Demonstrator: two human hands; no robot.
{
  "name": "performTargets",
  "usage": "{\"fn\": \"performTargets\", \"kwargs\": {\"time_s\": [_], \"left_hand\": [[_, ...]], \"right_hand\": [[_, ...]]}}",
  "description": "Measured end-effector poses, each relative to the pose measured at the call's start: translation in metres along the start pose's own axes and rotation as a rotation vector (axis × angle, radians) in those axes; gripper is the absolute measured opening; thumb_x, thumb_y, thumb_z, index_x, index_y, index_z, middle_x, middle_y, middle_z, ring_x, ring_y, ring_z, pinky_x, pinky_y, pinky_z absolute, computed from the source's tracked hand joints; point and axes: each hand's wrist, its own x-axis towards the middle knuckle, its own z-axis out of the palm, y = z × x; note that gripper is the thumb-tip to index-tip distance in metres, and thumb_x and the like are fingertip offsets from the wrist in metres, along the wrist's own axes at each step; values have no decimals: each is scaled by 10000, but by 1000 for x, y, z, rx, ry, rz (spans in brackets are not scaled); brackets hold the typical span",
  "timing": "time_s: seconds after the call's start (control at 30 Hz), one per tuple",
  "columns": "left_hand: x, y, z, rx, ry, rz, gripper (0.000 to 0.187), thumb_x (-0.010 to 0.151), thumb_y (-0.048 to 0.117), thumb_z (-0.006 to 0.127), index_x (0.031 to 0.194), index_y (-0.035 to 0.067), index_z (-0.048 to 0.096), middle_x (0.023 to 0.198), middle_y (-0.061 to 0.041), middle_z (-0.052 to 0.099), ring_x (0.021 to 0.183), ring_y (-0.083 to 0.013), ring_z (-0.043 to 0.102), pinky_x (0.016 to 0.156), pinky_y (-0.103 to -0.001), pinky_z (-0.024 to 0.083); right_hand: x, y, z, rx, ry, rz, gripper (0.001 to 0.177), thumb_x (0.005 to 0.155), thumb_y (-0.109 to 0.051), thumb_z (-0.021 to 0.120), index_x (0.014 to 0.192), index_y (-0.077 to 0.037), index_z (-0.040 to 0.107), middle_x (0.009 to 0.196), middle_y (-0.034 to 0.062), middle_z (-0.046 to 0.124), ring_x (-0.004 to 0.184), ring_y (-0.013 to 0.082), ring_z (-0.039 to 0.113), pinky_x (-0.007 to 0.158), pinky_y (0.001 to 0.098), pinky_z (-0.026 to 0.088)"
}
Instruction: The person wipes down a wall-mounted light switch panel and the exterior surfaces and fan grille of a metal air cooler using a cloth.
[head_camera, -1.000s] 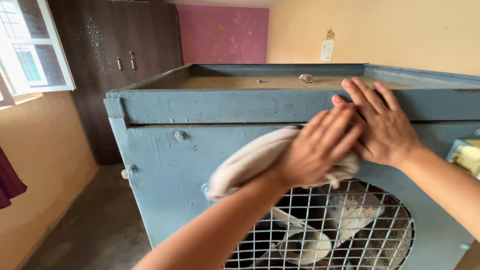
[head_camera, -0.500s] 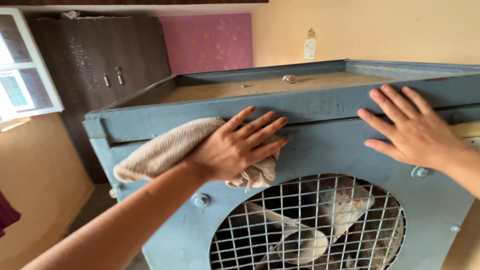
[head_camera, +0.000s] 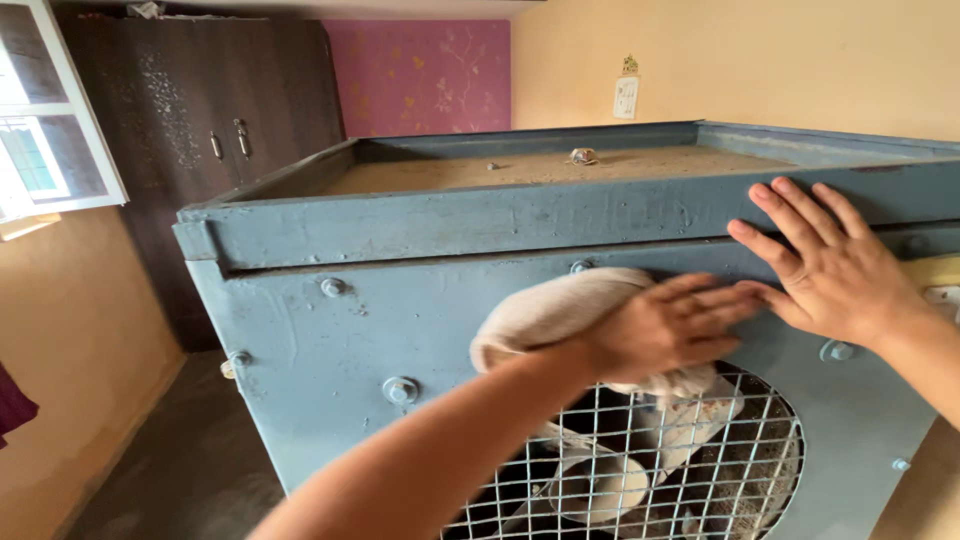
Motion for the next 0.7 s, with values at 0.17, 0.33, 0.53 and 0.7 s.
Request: {"fn": "performTargets", "kwargs": {"time_s": [0.17,0.33,0.53,0.7], "left_hand": [[-85,-41,-113,24,-296,2,536,947,459,589,1440,251,567,1625,-27,387,1541,-235,302,1295,-472,157],[-107,-71,-203,387,-234,-139,597,866,428,666,1451,351,579,1660,-33,368,1555,-242,287,1296,-468,190],[-82,-2,-105,307,46,-215,365,989,133,735,1347,199,712,1618,-48,469,1535,-224,416,1304,-440,353],[-105,-4,-94,23,-4,-46,274,952,159,756,1225,173,737,1539,-46,562,1489,-252,455,1278,-461,358]], "right_hand": [[13,-16,-21,4,-79,95,706,929,-490,488,1534,-149,358,1640,187,298,1541,333,274,1279,537,213],[37,-58,-47,-38,7,196,629,898,-385,579,1440,-80,489,1565,185,410,1474,324,384,1229,514,277],[62,-148,-46,138,297,625,316,964,-176,692,1259,-66,667,1529,135,490,1445,333,450,1180,489,360],[42,-214,-37,357,371,853,251,989,-109,676,1236,-68,686,1513,114,509,1378,311,479,1131,445,416]]}}
